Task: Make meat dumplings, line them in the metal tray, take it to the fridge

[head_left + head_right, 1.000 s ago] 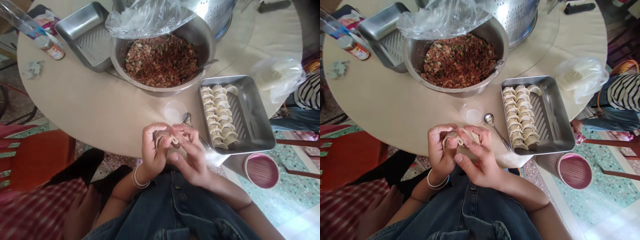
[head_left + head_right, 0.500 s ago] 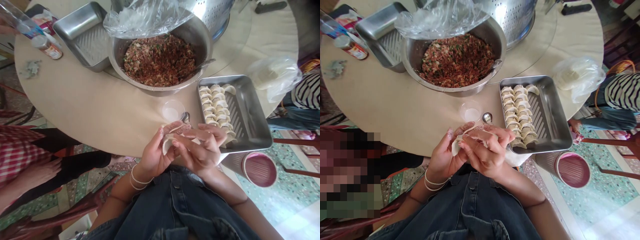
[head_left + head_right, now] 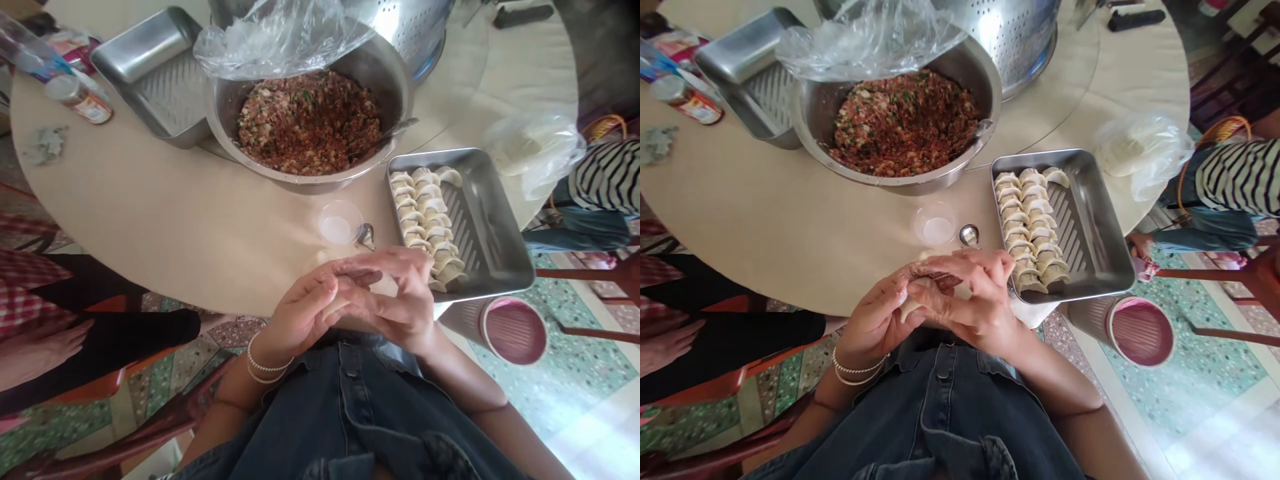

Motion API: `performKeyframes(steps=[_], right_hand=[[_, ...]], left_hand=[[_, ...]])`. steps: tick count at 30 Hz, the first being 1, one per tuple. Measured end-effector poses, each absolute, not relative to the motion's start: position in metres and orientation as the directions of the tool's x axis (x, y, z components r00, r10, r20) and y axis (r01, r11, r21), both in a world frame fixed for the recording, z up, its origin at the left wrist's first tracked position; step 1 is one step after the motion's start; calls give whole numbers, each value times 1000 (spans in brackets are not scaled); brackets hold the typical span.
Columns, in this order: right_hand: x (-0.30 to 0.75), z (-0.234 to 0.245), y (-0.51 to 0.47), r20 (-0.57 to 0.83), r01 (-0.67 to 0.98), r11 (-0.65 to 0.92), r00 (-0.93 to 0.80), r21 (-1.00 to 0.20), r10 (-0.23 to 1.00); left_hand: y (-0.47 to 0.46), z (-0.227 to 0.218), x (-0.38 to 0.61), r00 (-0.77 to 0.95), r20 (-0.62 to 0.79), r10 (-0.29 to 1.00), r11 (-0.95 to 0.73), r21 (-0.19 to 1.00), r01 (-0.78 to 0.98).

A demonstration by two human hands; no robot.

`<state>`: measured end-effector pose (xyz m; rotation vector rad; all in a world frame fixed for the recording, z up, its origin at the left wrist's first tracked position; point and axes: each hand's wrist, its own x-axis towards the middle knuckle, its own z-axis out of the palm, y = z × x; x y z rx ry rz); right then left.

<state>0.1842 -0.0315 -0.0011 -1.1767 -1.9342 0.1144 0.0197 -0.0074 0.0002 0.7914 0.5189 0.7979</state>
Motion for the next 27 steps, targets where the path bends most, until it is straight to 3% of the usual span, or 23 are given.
performKeyframes(steps=[4,8,11,14,19,27], right_hand=[[192,6,-36,582,718,526,-207,-456,786],[244,12,-33,583,821,404,-109,-404,805],[308,12,-17,511,865,215,55,-454,858],[364,3,14,382,887,10,190,-462,904],[405,-30,72,228,890,-30,149,-454,962],[408,-44,104,210,890,58,43,-452,977]], left_hand=[[-12,0,20,644,-119,756,489,756,-435],[-10,-9,11,564,-34,825,292,880,-374],[-6,-18,-2,340,7,941,89,959,-268],[-3,-21,-11,158,-54,986,73,990,-118],[-8,-18,-10,20,-132,991,132,991,11],[-11,-8,-4,-42,-165,985,169,976,135]])
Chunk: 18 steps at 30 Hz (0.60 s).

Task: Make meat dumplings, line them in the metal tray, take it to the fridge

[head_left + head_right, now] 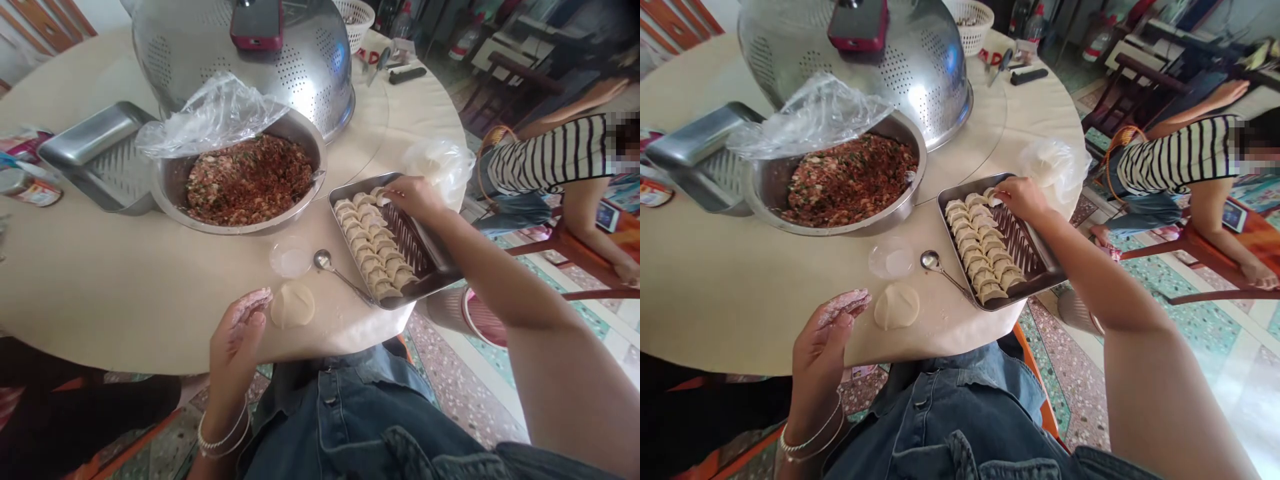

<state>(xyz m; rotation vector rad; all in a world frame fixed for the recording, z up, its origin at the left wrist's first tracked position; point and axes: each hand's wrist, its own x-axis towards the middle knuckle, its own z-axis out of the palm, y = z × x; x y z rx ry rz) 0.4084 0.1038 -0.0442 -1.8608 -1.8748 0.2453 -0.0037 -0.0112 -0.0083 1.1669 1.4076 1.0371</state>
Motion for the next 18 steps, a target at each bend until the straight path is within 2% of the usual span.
performKeyframes(steps=[4,7,10,12,16,18], right_hand=[[410,-43,98,164,901,77,-7,-427,986],[412,-40,94,131,905,76,-22,-419,991],[400,-24,80,203,929,118,-47,-350,978],[377,-7,59,348,945,158,-50,-288,936],[301,22,-4,430,871,358,-196,-336,881],[258,19,-30,419,731,497,-312,-467,853]], left_hand=[[-6,-18,-5,-38,-108,993,114,974,197],[3,-35,-10,37,26,999,-38,927,372],[11,-50,-14,174,244,954,-299,722,625],[13,-57,-15,270,335,903,-425,589,687],[11,-66,-13,372,377,848,-524,498,691],[10,-68,-12,368,380,849,-522,489,699]])
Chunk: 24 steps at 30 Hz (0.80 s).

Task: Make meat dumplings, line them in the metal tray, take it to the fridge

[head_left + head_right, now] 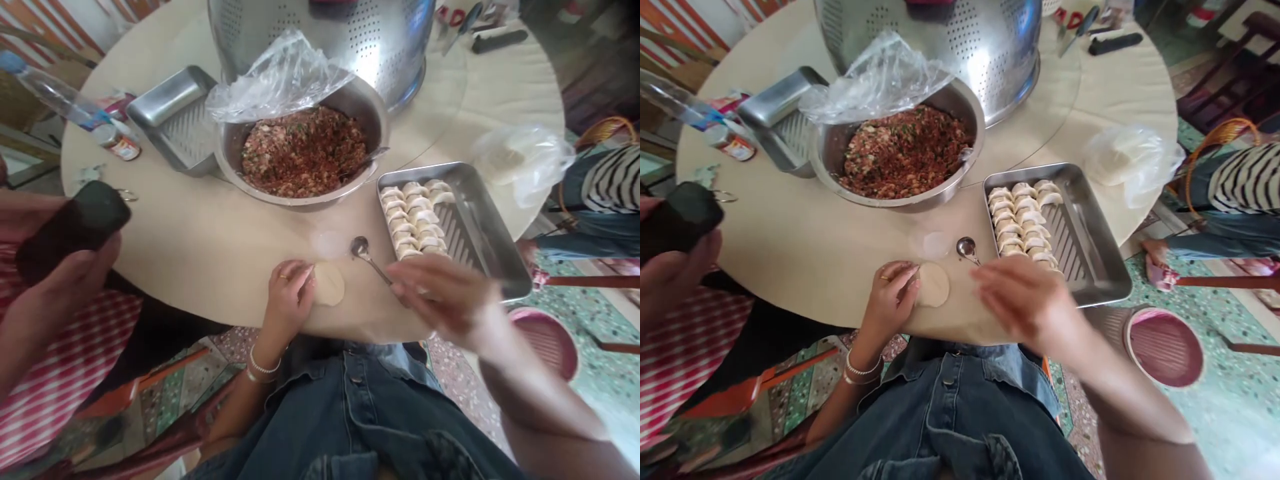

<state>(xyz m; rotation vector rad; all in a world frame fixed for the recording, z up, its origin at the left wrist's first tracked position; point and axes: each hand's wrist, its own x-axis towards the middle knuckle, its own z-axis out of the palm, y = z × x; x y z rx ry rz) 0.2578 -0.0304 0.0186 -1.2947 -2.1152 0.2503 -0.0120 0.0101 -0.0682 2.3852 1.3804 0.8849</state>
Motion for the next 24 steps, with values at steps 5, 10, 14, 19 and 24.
performKeyframes(steps=[5,10,14,19,24], right_hand=[[186,-35,-36,279,714,384,-267,-586,923],[176,-60,-19,225,777,315,-227,-545,948],[175,-59,-20,239,784,316,-218,-534,946],[172,-58,-22,300,760,355,-220,-544,928],[172,-56,-22,377,721,386,-184,-576,908]], left_hand=[[8,-69,-13,337,407,849,-514,491,703],[6,-69,-15,295,424,856,-499,535,682],[8,-68,-11,260,402,878,-464,578,672],[3,-52,-10,317,324,892,-453,632,628],[-9,-30,-14,428,188,884,-425,704,569]])
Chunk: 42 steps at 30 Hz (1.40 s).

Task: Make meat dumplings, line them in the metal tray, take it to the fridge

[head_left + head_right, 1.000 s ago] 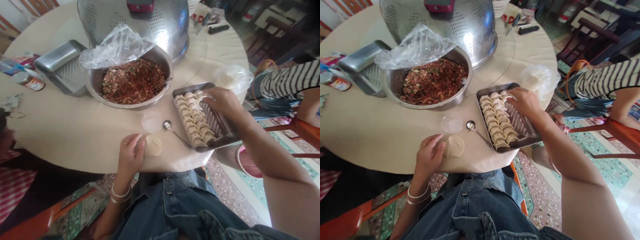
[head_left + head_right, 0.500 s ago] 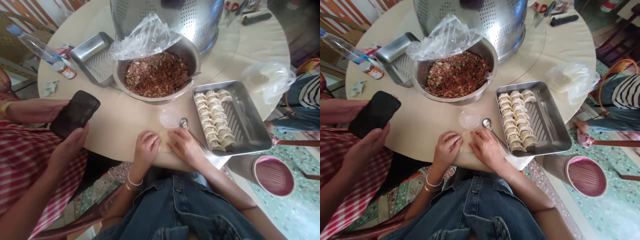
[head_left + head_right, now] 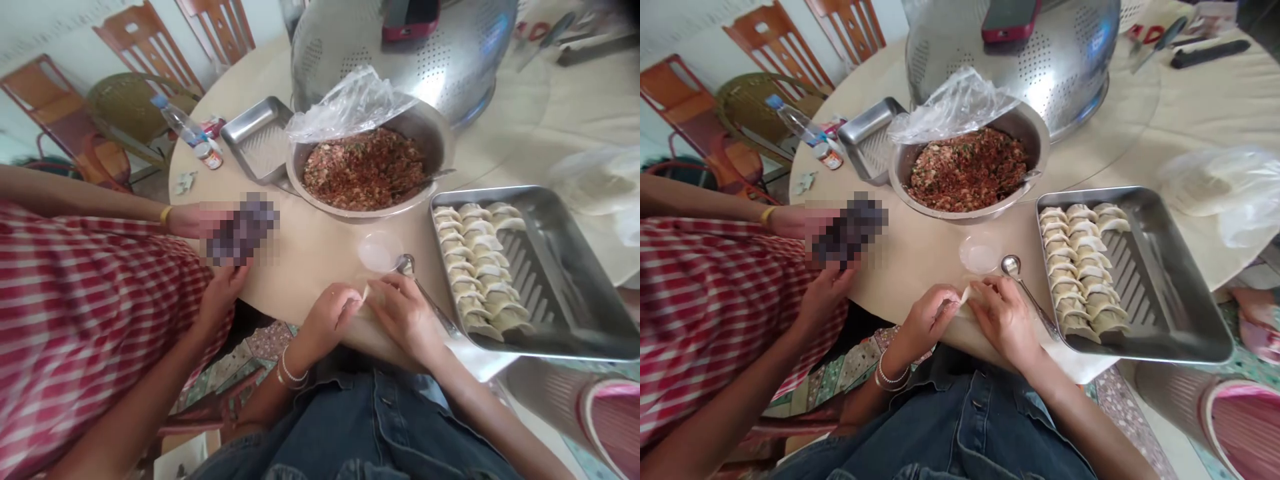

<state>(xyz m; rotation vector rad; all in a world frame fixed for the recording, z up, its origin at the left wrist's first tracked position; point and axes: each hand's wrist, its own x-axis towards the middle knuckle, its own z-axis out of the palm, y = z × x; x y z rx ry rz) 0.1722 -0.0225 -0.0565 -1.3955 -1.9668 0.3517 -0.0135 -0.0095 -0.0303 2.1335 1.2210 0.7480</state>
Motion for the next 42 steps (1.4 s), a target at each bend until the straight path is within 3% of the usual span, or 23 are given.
performKeyframes(steps=[6,12,18,22,24,27,28,30,32,34,38,42], right_hand=[[179,-51,-24,385,626,402,-171,-668,907],[182,-50,-22,362,580,401,-188,-709,913],[179,-51,-20,367,567,424,-219,-706,904],[179,-54,-21,371,556,435,-231,-708,900],[179,-54,-21,370,553,437,-235,-710,899],[178,-53,-21,370,554,432,-228,-712,901],[178,-52,-21,372,555,430,-222,-712,901],[177,-48,-20,378,558,430,-213,-709,901],[177,-43,-22,386,550,440,-219,-710,896],[178,-36,-24,386,512,465,-259,-722,885],[184,-20,-29,410,425,520,-328,-741,851],[189,-9,-29,417,461,528,-327,-713,848]], left_hand=[[-14,-25,-11,433,71,899,-321,779,539],[-13,-27,-11,397,65,915,-285,803,524],[-13,-27,-21,196,236,952,-307,744,594],[-5,-21,-41,80,477,875,-381,576,724],[1,-17,-52,-50,592,805,-321,504,802],[6,-11,-56,-245,636,732,-274,604,749],[6,-10,-54,-211,590,779,-325,669,669],[2,-7,-43,69,485,872,-454,746,487],[-2,-6,-31,412,366,835,-517,778,358],[-4,-8,-22,605,266,751,-504,822,265],[1,-16,-15,706,124,697,-389,893,227],[2,-21,-11,717,-39,696,-213,942,259]])
